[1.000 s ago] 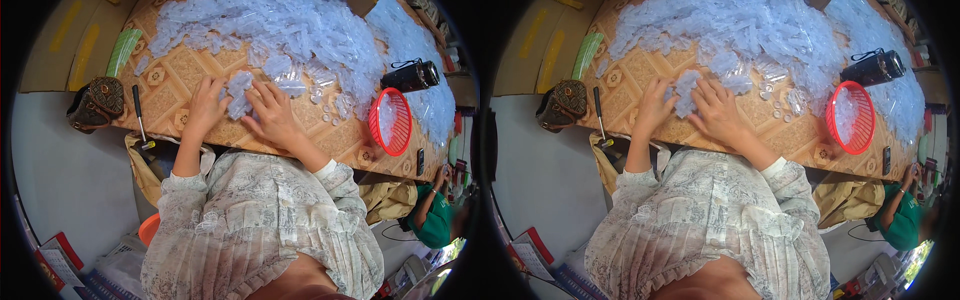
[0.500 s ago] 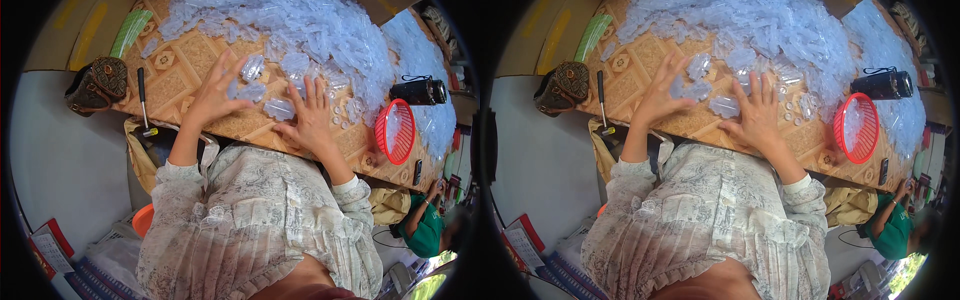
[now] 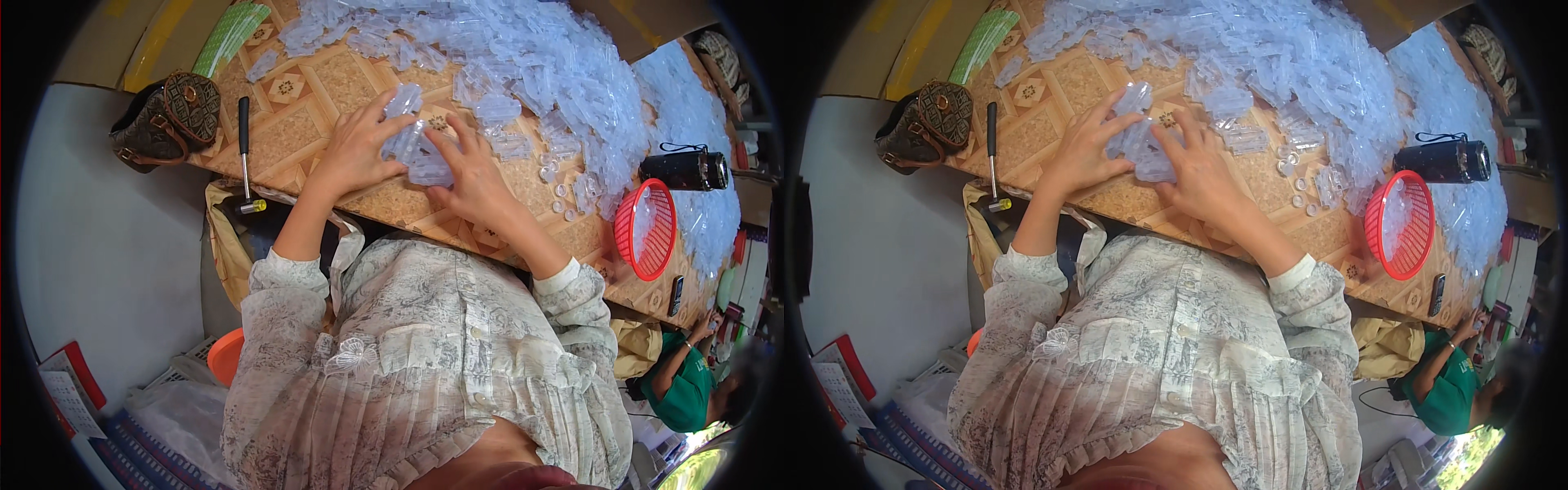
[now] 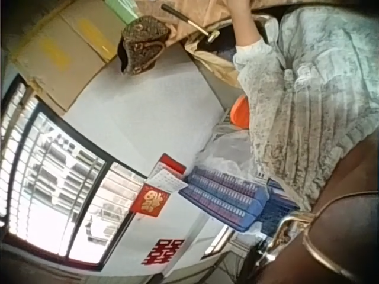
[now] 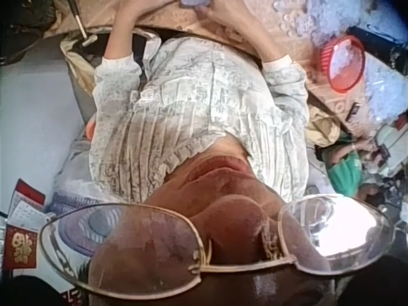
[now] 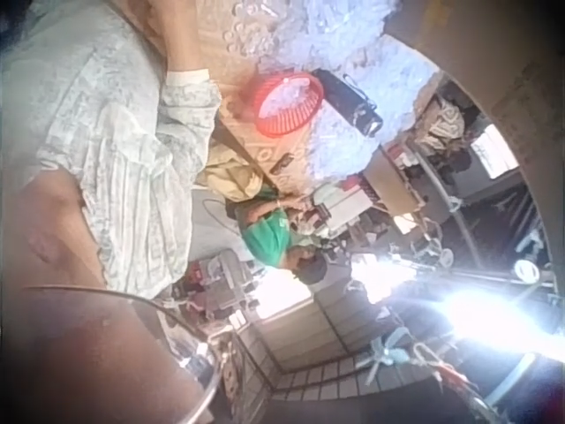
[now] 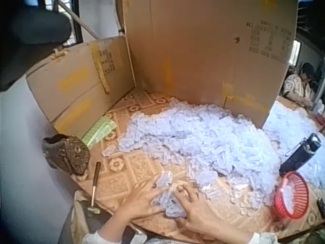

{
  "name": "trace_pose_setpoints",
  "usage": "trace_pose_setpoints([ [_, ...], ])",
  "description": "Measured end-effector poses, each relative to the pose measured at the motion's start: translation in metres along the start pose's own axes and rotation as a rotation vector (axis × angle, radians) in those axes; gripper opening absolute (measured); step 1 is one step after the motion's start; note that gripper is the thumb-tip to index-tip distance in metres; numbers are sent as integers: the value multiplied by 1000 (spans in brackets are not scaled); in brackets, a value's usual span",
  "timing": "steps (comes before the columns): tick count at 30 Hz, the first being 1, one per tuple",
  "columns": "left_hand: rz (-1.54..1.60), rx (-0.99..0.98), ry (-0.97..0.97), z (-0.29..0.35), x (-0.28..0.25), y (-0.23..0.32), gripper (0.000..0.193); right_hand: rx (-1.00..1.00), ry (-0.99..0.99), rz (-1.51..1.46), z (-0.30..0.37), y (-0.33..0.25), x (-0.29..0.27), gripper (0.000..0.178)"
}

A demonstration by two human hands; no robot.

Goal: The person assembles small transparent plastic components by hand at a workbench.

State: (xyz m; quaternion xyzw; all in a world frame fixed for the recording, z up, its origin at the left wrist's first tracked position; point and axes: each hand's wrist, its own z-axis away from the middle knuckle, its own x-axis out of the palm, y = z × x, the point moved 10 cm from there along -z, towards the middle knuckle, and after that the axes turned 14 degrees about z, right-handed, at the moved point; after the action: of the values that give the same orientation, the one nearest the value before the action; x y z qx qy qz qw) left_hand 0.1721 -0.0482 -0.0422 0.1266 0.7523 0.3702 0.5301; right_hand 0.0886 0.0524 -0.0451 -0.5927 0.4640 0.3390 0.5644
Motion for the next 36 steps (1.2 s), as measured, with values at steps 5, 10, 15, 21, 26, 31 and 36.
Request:
trace_pose_setpoints([
  [5, 89, -86, 66, 1, -21, -38, 65, 9, 25, -127, -32, -3, 8, 96],
  [10, 278, -201, -58, -4, -26, -65, 68, 21, -248, -223, -70, -14, 25, 102],
  [15, 380, -108, 160, 5, -41, -79, 67, 106, -578, -695, -82, -24, 47, 105],
  [21, 408, -113, 411, 8, -50, -61, 52, 135, -542, -1263, -92, -24, 59, 92],
  [26, 521, -84, 734, 26, -56, -63, 39, 123, -617, -1473, -91, -30, 71, 81],
  [31, 349, -128, 709, 80, -73, -40, 35, 136, -680, -1544, -75, -74, 84, 79],
  [36, 259, -64, 785, 134, -89, -17, 29, 182, -862, -1625, -46, -119, 108, 71],
])
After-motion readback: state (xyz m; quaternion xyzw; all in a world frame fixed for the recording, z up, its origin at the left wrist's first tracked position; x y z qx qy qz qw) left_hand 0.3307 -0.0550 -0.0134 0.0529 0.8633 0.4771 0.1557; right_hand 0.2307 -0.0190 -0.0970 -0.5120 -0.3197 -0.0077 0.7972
